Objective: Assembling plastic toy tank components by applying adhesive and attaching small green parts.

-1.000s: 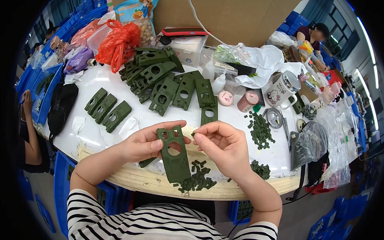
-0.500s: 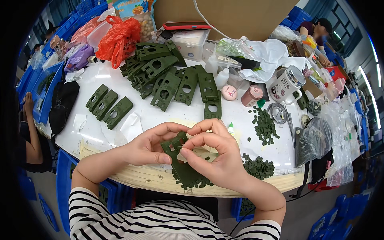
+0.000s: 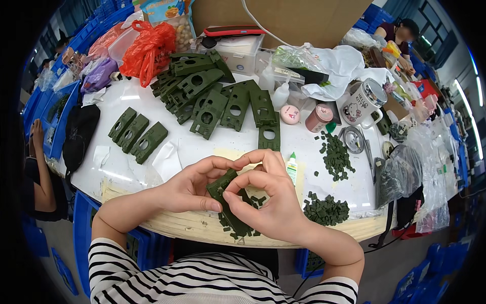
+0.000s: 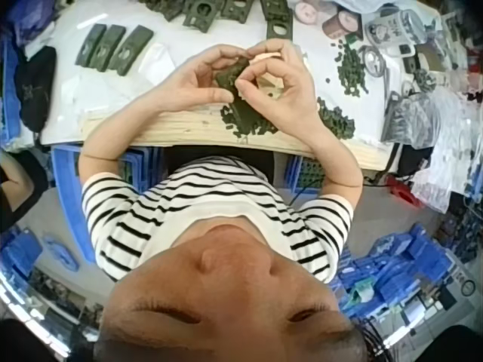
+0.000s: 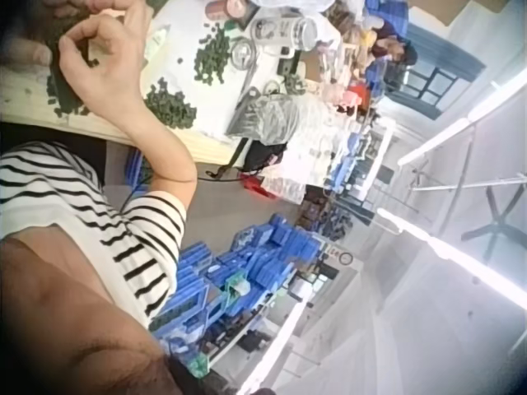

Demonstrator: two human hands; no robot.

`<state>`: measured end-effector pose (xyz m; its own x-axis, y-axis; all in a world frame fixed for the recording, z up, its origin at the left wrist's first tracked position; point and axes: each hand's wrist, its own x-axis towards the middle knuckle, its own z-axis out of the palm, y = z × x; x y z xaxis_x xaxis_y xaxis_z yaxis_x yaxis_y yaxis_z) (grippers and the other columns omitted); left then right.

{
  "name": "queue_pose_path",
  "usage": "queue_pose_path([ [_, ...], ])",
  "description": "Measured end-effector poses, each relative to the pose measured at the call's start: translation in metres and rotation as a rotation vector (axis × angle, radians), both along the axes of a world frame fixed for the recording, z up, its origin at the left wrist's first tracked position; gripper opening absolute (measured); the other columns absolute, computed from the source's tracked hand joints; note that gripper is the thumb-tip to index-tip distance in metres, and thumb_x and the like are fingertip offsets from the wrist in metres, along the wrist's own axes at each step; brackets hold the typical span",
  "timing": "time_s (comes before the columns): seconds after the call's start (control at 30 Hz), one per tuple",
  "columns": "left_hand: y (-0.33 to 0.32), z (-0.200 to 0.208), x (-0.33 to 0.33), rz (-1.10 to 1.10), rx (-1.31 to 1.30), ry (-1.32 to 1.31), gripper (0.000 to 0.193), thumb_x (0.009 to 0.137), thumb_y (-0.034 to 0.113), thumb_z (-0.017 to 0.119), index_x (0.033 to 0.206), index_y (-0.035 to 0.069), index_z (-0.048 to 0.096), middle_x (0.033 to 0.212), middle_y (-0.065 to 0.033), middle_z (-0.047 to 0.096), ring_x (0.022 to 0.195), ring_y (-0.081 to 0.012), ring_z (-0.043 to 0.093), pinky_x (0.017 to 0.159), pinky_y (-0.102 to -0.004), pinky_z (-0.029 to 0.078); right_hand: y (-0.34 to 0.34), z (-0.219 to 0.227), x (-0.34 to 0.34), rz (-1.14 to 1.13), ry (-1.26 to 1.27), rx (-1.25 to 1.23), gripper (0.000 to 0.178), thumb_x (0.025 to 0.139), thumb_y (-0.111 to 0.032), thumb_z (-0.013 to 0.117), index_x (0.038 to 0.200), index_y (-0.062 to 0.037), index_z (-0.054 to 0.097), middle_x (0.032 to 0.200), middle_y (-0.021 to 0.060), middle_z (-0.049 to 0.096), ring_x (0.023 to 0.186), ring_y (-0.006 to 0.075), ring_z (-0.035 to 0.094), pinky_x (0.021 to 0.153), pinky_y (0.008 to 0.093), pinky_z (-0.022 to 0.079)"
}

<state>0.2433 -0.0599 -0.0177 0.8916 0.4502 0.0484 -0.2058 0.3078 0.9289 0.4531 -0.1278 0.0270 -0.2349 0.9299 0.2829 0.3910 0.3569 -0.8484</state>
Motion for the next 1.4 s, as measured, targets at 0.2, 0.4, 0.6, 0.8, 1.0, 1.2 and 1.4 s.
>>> queue_pose_path([
  [0.2,-0.001,0.001,0.001,0.012,0.012,0.018,0.071,0.085,-0.002,0.072,0.144,0.007,0.034,0.139,-0.0082,0.044,0.133,-0.0165,0.041,0.101,-0.0318,0.045,-0.001,-0.001,0.000,-0.011,-0.012,-0.012,0.006,0.076,-0.006,0.075,0.079,-0.0050,0.069,0.117,0.0090,0.053,0.100,0.0165,0.050,0.088,0.0303,0.040],
  [0.4,-0.001,-0.004,0.003,0.035,0.138,-0.048,0.067,0.088,-0.002,0.069,0.144,0.007,0.033,0.138,-0.0073,0.045,0.132,-0.0152,0.043,0.092,-0.0286,0.051,0.001,-0.001,-0.001,-0.012,-0.029,0.020,0.006,0.076,-0.006,0.075,0.078,-0.0049,0.069,0.116,0.0093,0.053,0.105,0.0187,0.050,0.089,0.0315,0.041],
  [0.6,-0.002,-0.002,0.003,0.022,0.091,-0.051,0.065,0.089,-0.002,0.068,0.143,0.007,0.034,0.138,-0.0080,0.045,0.133,-0.0164,0.043,0.094,-0.0292,0.051,0.002,-0.003,0.000,-0.021,-0.060,0.043,0.008,0.075,-0.007,0.076,0.077,-0.0051,0.068,0.114,0.0098,0.054,0.108,0.0212,0.050,0.090,0.0332,0.041],
  [0.8,-0.002,-0.001,0.002,0.018,0.109,-0.039,0.064,0.089,-0.002,0.068,0.142,0.007,0.034,0.137,-0.0083,0.045,0.132,-0.0164,0.043,0.090,-0.0272,0.053,0.002,-0.003,-0.001,-0.023,-0.074,0.052,0.009,0.074,-0.007,0.076,0.076,-0.0056,0.068,0.113,0.0098,0.055,0.107,0.0215,0.051,0.089,0.0333,0.042],
  [1.0,-0.002,0.000,0.002,0.016,0.098,-0.023,0.065,0.088,-0.002,0.069,0.143,0.007,0.035,0.137,-0.0079,0.045,0.132,-0.0156,0.043,0.089,-0.0266,0.053,0.001,-0.002,-0.002,-0.035,-0.082,0.074,0.011,0.073,-0.007,0.077,0.075,-0.0061,0.066,0.112,0.0097,0.055,0.105,0.0216,0.051,0.088,0.0327,0.043],
  [1.2,-0.001,0.000,-0.001,-0.047,0.021,-0.024,0.071,0.091,0.001,0.066,0.150,0.007,0.027,0.145,-0.0106,0.040,0.135,-0.0170,0.042,0.095,-0.0302,0.050,0.001,-0.002,0.002,0.008,0.009,0.070,0.017,0.074,-0.008,0.078,0.082,-0.0060,0.063,0.109,0.0094,0.055,0.105,0.0243,0.050,0.090,0.0349,0.041],
  [1.4,0.005,0.006,-0.009,-0.197,-0.160,-0.110,0.082,0.097,0.018,0.061,0.157,0.008,0.005,0.152,-0.0174,0.032,0.132,-0.0261,0.048,0.107,-0.0414,0.041,0.012,0.021,0.012,0.240,-0.042,0.163,0.051,0.073,-0.016,0.082,0.118,-0.0052,0.059,0.122,0.0140,0.055,0.117,0.0314,0.049,0.097,0.0398,0.039],
])
